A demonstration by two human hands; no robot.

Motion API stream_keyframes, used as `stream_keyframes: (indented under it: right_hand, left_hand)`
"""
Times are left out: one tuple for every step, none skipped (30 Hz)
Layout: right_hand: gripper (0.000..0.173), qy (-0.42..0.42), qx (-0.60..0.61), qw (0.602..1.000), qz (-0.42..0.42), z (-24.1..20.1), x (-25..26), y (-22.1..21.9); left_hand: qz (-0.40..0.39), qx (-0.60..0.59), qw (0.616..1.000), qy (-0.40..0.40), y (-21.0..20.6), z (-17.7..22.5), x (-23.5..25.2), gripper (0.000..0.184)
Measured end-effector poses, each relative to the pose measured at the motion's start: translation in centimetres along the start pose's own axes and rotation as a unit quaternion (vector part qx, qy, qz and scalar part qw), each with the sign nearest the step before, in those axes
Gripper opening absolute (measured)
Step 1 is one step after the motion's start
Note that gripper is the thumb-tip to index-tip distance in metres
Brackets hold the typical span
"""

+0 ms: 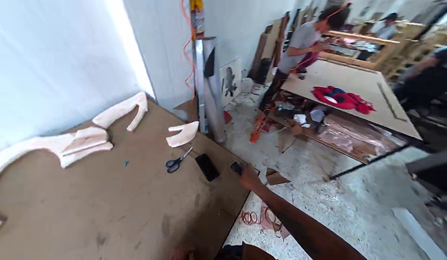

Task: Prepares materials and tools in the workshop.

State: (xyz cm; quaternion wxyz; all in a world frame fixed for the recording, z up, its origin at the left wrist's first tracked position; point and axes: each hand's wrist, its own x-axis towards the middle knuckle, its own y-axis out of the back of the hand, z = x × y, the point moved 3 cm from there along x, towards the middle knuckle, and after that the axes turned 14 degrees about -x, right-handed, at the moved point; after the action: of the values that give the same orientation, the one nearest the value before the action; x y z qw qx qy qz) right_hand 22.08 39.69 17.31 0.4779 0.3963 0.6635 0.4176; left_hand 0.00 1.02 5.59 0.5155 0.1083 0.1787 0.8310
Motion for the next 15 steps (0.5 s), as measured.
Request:
stream_keyframes:
  right_hand:
    - [0.072, -0.007, -0.023, 1.0, 0.011, -0.2, 1.9, -0.6]
    - [0.075, -0.007, -0.036, 0.999, 0.022, -0.6, 3.4, -1.5]
    - [0.08, 0.001, -0.036, 0.999, 0.03, -1.2, 4.5, -2.2]
    - [0.084, 0.012, -0.026, 0.999, 0.04, -1.8, 5.5, -2.7]
    - [0.085, 0.023, -0.011, 0.998, 0.05, -2.1, 6.4, -3.3]
    - [0.082, 0.036, 0.003, 0.997, 0.062, -2.5, 6.8, -3.7]
    - [0.078, 0.053, 0.017, 0.996, 0.074, -3.3, 6.8, -3.8]
    - [0.072, 0.07, 0.027, 0.994, 0.085, -4.5, 6.2, -3.6]
    - [0.066, 0.089, 0.038, 0.991, 0.09, -6.0, 5.3, -3.2]
    - [0.063, 0.109, 0.045, 0.989, 0.087, -7.5, 4.4, -3.1]
    - [0.062, 0.123, 0.049, 0.988, 0.078, -8.7, 3.6, -3.5]
    - [0.064, 0.129, 0.047, 0.988, 0.066, -9.9, 2.9, -4.0]
    - [0.068, 0.134, 0.04, 0.988, 0.059, -11.0, 2.7, -4.6]
    - [0.073, 0.136, 0.036, 0.988, 0.064, -11.9, 3.1, -5.3]
    - [0.079, 0.129, 0.032, 0.988, 0.08, -12.6, 4.0, -6.7]
  left_hand:
    - [0.02, 0.0, 1.0, -0.001, -0.2, 0.2, -0.1, 0.018]
    - [0.037, 0.005, 0.999, 0.005, -0.3, 0.2, -0.3, 0.017]
    - [0.054, 0.008, 0.998, 0.007, -0.3, 0.0, -0.3, 0.016]
    - [0.071, 0.006, 0.997, 0.009, -0.3, 0.0, 0.0, 0.016]
    - [0.081, -0.001, 0.997, 0.016, -0.4, 0.1, 0.3, 0.017]
    - [0.09, -0.013, 0.996, 0.025, -0.6, 0.3, 0.5, 0.017]
    - [0.103, -0.025, 0.994, 0.03, -0.7, 0.4, 0.9, 0.017]
    - [0.115, -0.039, 0.992, 0.036, -0.8, 0.5, 1.2, 0.017]
    - [0.124, -0.046, 0.99, 0.041, -0.9, 0.6, 1.6, 0.018]
    - [0.133, -0.044, 0.989, 0.046, -1.0, 0.6, 1.8, 0.019]
    - [0.139, -0.035, 0.988, 0.047, -1.3, 0.6, 1.7, 0.019]
    - [0.141, -0.027, 0.988, 0.048, -1.5, 0.7, 1.5, 0.019]
    - [0.14, -0.022, 0.989, 0.05, -1.6, 0.7, 1.6, 0.018]
    - [0.138, -0.017, 0.989, 0.055, -1.6, 0.7, 1.8, 0.017]
    - [0.134, -0.016, 0.989, 0.062, -1.6, 0.7, 2.1, 0.017]
